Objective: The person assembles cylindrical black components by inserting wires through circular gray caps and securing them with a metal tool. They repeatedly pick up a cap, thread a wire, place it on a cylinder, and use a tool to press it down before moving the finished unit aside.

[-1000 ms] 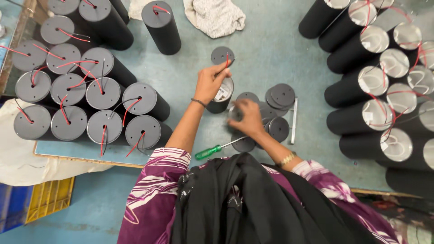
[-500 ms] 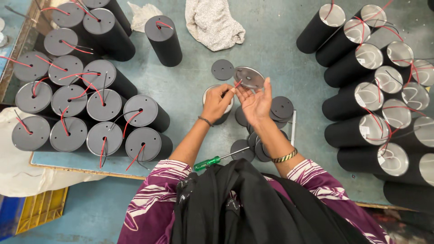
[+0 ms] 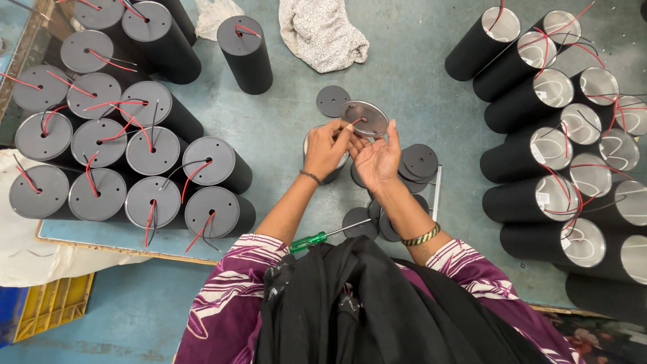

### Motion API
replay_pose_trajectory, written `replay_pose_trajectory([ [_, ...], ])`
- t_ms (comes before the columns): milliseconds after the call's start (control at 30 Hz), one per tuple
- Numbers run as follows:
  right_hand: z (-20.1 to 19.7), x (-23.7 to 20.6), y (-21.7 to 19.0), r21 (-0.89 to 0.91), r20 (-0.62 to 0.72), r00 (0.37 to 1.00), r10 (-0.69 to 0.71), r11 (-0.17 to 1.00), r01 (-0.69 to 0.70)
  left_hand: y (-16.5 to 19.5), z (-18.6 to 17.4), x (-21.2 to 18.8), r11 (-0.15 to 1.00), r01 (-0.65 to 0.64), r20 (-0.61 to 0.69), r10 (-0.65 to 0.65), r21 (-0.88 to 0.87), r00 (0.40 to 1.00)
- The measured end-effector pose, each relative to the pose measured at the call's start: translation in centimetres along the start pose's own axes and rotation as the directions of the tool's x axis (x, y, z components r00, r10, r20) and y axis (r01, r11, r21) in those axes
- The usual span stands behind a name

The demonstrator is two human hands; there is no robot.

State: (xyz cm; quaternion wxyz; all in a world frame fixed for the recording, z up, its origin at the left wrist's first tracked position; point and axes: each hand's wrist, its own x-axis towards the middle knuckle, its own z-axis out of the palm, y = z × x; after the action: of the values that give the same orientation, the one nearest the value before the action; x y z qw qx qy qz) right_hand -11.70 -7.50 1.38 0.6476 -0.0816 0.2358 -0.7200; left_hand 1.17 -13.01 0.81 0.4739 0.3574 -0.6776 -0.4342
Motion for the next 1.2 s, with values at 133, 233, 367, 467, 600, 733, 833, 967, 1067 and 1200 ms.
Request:
replay_pose_trajectory([
  [133,0.0,-0.4,0.0,-0.152,0.129,0.991,-0.035,0.987,0.054,1.1,0.3,-0.4,0.992,0.016,-0.017,-0.014,0.122,1.000],
  [233,0.2,-0.7,-0.6,-0.361,0.244,0.970,-0.008,0.927,0.098,1.2,-0.2,-0.4,0.963,-0.133,-0.061,0.151,0.235,0.987],
  [367,1.6,0.8,-2.0,-0.621,0.311,0.950,0.028,0.763,0.181,0.5,-2.3,0.6,0.939,-0.200,-0.017,0.213,0.280,0.977],
  [467,3.3,2.3,-1.7,-0.762,0.429,0.893,-0.133,0.479,0.437,0.3,-3.8,1.5,0.976,-0.078,0.056,0.068,0.203,0.996],
  [600,5.2,2.1,0.2,-0.778,0.549,0.797,-0.253,0.195,0.597,0.3,-7.6,1.4,0.965,0.073,-0.027,-0.069,0.252,0.997],
  [733,6.4,1.3,1.6,-0.766,0.632,0.774,-0.029,-0.170,0.620,-0.5,-10.2,-0.7,0.922,0.372,0.049,-0.379,0.105,0.924],
  [833,6.9,1.8,1.5,-0.539,0.744,0.648,0.161,-0.430,0.725,-1.6,-9.9,-2.5,0.920,0.391,0.161,-0.389,0.020,0.907],
  [967,6.7,3.7,1.0,-0.497,0.673,0.684,0.281,-0.512,0.700,-2.4,-8.7,-4.1,0.938,0.316,0.165,-0.338,0.145,0.927],
  [1067,6.5,4.9,0.8,-0.575,0.617,0.720,0.318,-0.442,0.688,-2.5,-7.7,-4.3,0.978,0.136,0.209,-0.168,0.161,0.963],
  [1200,5.0,4.5,0.6,-0.545,0.753,0.621,0.220,-0.321,0.774,-1.5,-6.4,-4.2,0.987,0.060,0.141,-0.081,0.150,0.987],
])
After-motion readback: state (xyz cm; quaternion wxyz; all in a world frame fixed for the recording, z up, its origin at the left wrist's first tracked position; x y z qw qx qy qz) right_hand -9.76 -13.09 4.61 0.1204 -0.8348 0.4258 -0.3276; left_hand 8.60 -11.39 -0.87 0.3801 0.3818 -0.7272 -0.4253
